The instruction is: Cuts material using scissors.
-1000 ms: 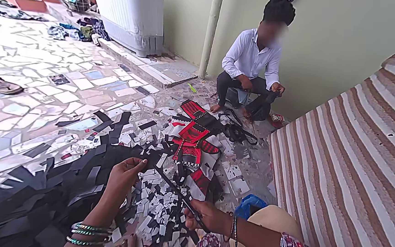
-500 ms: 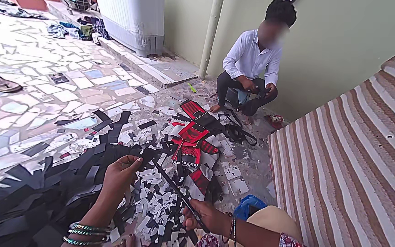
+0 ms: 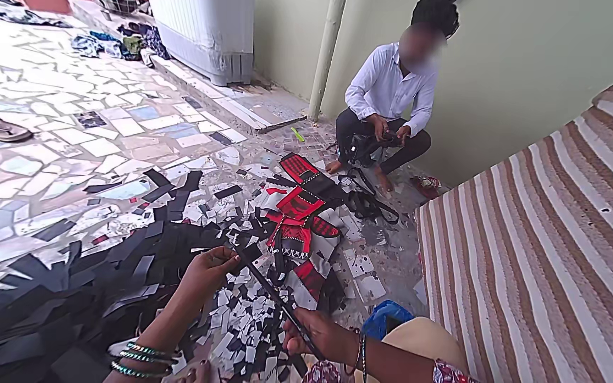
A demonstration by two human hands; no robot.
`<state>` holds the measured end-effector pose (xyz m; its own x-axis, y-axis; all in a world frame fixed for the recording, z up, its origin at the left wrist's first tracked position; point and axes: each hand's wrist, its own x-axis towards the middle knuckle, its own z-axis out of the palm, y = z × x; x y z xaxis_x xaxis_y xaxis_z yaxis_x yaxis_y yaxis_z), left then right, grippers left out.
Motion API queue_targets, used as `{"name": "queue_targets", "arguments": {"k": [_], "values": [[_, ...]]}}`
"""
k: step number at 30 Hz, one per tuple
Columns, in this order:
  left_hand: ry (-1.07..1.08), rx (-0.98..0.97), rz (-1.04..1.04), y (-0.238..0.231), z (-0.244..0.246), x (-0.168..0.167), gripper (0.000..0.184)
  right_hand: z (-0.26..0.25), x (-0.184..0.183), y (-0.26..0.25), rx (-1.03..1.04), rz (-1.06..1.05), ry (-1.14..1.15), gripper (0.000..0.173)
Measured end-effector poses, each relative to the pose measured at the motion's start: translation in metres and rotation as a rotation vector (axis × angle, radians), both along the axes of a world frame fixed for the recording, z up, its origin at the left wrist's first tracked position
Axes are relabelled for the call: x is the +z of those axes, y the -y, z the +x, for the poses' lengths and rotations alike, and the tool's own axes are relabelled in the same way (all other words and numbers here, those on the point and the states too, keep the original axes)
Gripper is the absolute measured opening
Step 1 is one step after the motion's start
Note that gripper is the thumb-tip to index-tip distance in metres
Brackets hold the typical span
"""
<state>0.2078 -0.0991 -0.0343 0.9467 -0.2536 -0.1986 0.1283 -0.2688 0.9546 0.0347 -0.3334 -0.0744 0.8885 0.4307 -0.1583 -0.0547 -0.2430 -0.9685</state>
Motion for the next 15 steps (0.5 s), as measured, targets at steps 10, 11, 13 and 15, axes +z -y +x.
{"name": "queue_targets", "arguments": {"k": [10, 11, 13, 15], "values": [[-0.061, -0.105, 0.099, 0.0031, -0.0017, -0.0008, 0.005, 0.0009, 0.0031, -0.0005, -0.004, -0.001, -0.045, 0.062], [-0.06, -0.112, 0.1, 0.0037, -0.0025, -0.0007, 0.005, 0.0009, 0.0024, -0.0004, 0.0, -0.003, -0.041, 0.063], [-0.061, -0.125, 0.098, 0.0051, -0.0039, 0.0012, 0.004, 0.0005, 0.0014, 0.0002, 0.009, -0.009, -0.029, 0.064], [-0.056, -0.131, 0.102, 0.0059, -0.0046, 0.0034, 0.003, -0.0001, 0.0006, 0.0004, 0.007, -0.016, -0.02, 0.063]]}}
